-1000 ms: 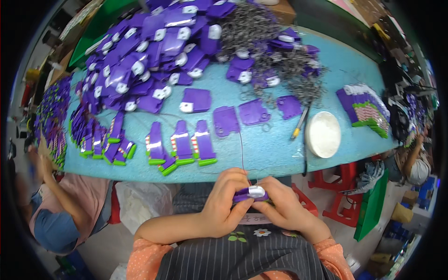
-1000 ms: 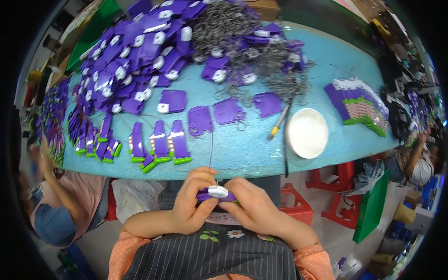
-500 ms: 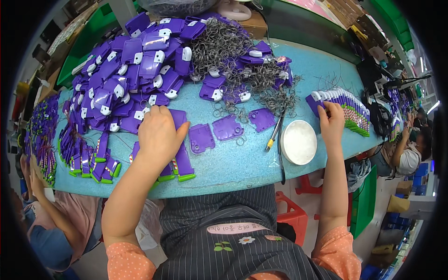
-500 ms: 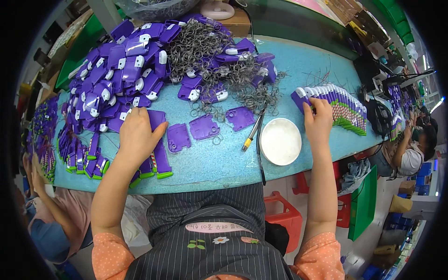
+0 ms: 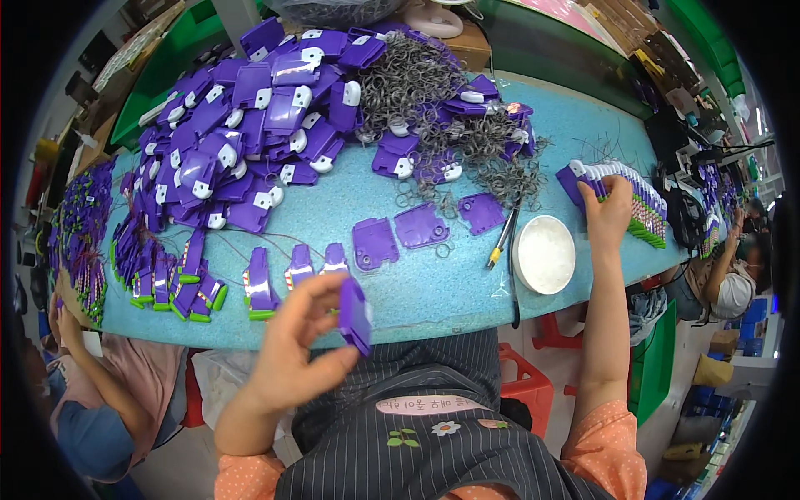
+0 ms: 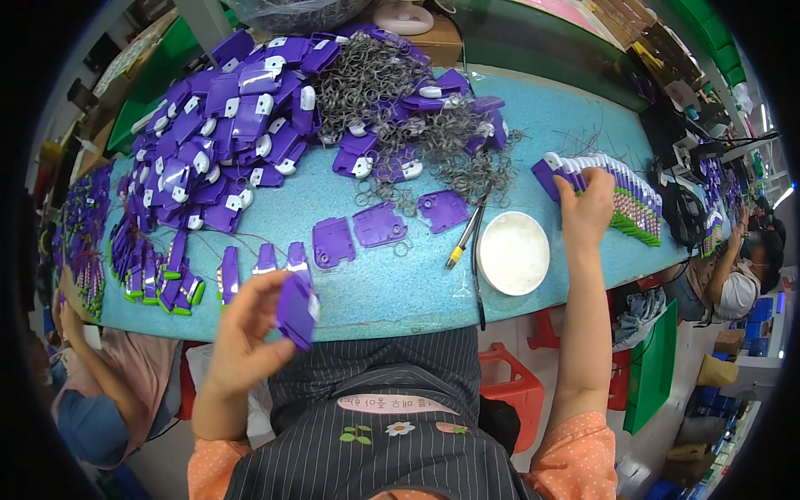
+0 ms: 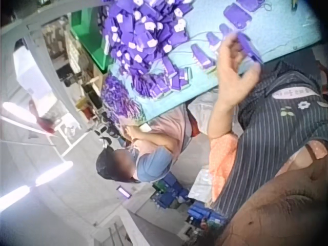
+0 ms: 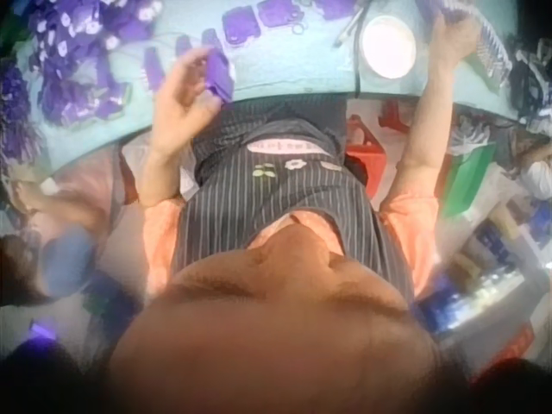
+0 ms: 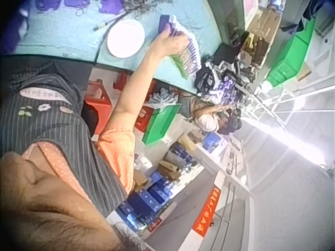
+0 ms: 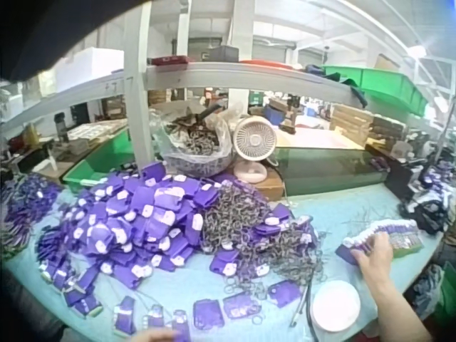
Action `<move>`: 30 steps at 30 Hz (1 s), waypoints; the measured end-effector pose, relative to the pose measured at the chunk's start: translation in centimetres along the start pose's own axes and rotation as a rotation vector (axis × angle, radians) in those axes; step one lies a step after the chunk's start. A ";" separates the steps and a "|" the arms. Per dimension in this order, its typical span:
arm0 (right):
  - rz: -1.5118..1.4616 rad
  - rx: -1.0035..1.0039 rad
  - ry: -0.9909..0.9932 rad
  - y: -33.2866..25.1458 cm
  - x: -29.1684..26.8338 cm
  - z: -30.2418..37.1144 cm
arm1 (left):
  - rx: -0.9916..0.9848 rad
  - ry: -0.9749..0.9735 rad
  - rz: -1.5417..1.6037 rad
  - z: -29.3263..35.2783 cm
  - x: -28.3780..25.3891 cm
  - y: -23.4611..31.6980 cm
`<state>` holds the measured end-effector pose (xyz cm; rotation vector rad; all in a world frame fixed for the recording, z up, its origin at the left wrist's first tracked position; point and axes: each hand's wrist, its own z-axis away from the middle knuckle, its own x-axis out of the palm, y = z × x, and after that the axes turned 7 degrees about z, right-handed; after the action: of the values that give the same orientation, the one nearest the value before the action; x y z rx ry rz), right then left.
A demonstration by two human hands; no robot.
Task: The person assembles purple plastic toy components by hand. They pick up a purple plastic housing, insert a white plastic piece, and attach a small metal spring, repeating this process for multiple units on a workbench.
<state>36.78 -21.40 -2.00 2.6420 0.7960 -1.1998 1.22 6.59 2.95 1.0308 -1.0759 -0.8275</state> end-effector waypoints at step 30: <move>-0.630 -0.673 -0.715 -26.4 -7.8 10.0 | -0.004 0.336 0.427 3.0 -3.0 -4.6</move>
<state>12.29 -5.39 -0.53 1.3175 1.5493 -1.4931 -2.73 7.16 -1.86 0.8564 -0.9551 -0.2985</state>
